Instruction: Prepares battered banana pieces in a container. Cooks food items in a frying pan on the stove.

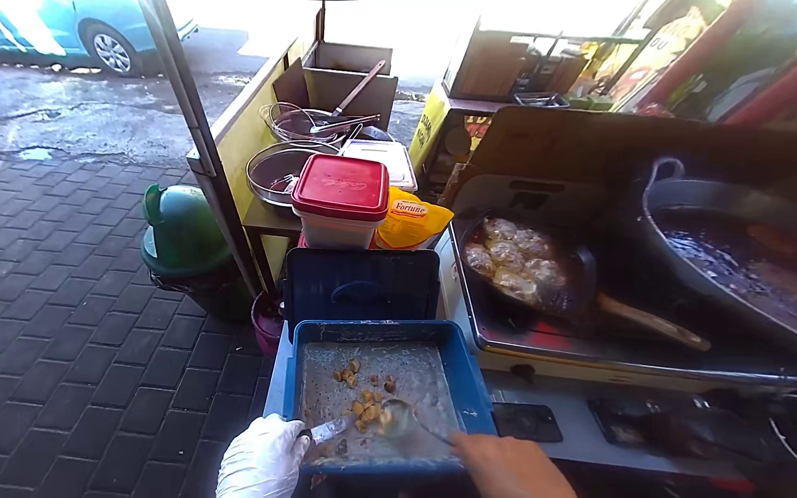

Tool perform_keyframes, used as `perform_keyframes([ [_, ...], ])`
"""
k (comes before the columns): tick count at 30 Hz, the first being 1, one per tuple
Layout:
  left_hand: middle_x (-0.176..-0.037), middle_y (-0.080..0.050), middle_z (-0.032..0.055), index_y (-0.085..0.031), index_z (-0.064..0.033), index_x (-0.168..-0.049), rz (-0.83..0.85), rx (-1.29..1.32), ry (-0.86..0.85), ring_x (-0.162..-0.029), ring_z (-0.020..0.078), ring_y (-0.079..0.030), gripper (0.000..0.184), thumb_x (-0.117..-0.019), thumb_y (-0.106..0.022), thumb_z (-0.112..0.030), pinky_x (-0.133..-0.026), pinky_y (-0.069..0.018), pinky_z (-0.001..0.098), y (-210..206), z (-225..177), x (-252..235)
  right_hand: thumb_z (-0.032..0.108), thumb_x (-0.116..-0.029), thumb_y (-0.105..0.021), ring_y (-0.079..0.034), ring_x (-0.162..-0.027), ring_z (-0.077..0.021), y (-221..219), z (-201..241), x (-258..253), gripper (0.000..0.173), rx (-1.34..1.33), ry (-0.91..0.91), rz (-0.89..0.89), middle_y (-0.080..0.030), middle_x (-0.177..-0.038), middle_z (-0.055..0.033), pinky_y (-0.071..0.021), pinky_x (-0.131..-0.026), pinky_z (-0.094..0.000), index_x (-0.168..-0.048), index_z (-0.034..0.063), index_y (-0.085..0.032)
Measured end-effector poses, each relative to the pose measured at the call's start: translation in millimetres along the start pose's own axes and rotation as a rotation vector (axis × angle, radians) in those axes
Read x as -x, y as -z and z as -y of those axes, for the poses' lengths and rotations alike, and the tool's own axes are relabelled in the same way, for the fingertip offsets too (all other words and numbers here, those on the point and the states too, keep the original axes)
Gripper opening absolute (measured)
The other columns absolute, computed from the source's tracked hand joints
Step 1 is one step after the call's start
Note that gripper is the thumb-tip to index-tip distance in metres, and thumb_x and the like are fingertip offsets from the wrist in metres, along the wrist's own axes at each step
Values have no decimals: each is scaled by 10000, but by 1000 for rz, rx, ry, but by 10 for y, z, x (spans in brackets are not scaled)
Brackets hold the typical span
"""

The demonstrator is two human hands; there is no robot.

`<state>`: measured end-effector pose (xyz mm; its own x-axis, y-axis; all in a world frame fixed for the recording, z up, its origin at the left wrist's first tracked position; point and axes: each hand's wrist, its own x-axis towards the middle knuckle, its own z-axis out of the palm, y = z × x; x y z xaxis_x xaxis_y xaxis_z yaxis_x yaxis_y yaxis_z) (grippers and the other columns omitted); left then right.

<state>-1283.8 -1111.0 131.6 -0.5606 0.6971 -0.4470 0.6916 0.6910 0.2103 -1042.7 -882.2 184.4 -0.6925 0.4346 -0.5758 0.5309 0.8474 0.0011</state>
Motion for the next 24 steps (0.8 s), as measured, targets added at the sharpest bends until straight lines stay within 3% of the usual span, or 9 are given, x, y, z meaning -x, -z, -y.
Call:
perform_keyframes([
  [2,-1153,-731,17,-751,-300,-1180,33,-17,14,-1116,236,-684,367,-995,-507,-501,-907,-559,480,-5,-14,-31,217,-1069,-461,-741,-826,-386,-62,-38,-112,274,38,-6,-196,-738,-935,-170,-587,-661,-563,-1092,77,-696],
  [6,-1140,-735,9,-747,-287,-1157,83,-59,6,-1074,224,-702,370,-996,-490,-500,-888,-565,488,59,-73,-103,82,-1021,-436,-698,-1077,-405,30,166,-647,322,-13,-222,49,-688,-1209,-204,-570,-847,-587,-1295,40,-601],
  [9,-1181,-725,36,-743,-275,-1184,133,-83,31,-1076,266,-701,390,-996,-491,-505,-871,-563,515,162,-70,-86,133,-1013,-478,-682,-1108,-438,-79,434,-802,341,-106,-218,145,-691,-1197,-228,-561,-868,-624,-1325,68,-598],
  [15,-1201,-716,38,-736,-296,-1213,165,-42,-15,-1088,272,-695,375,-1000,-498,-494,-873,-561,534,137,25,-52,109,-1004,-491,-693,-1063,-430,-178,821,-559,267,-83,-15,267,-697,-1127,-223,-564,-833,-624,-1238,55,-610],
  [18,-1197,-721,6,-731,-333,-1230,160,52,-64,-1109,233,-688,385,-1007,-472,-512,-889,-551,533,150,106,44,158,-1043,-450,-704,-1022,-421,-283,709,-435,251,-83,49,182,-701,-1110,-212,-564,-812,-614,-1184,52,-628],
  [22,-1191,-705,47,-718,-305,-1243,85,40,-42,-1052,252,-704,397,-1023,-447,-494,-833,-575,504,62,78,92,158,-1055,-428,-725,-912,-393,-522,628,-307,266,-38,68,32,-703,-1070,-192,-587,-732,-559,-1182,44,-632],
  [24,-1237,-688,75,-702,-274,-1270,136,-14,-25,-1054,277,-706,423,-1040,-421,-490,-838,-578,515,41,16,94,135,-1038,-452,-733,-825,-362,-628,615,-273,248,12,114,-102,-713,-1004,-172,-594,-667,-526,-1149,51,-658],
])
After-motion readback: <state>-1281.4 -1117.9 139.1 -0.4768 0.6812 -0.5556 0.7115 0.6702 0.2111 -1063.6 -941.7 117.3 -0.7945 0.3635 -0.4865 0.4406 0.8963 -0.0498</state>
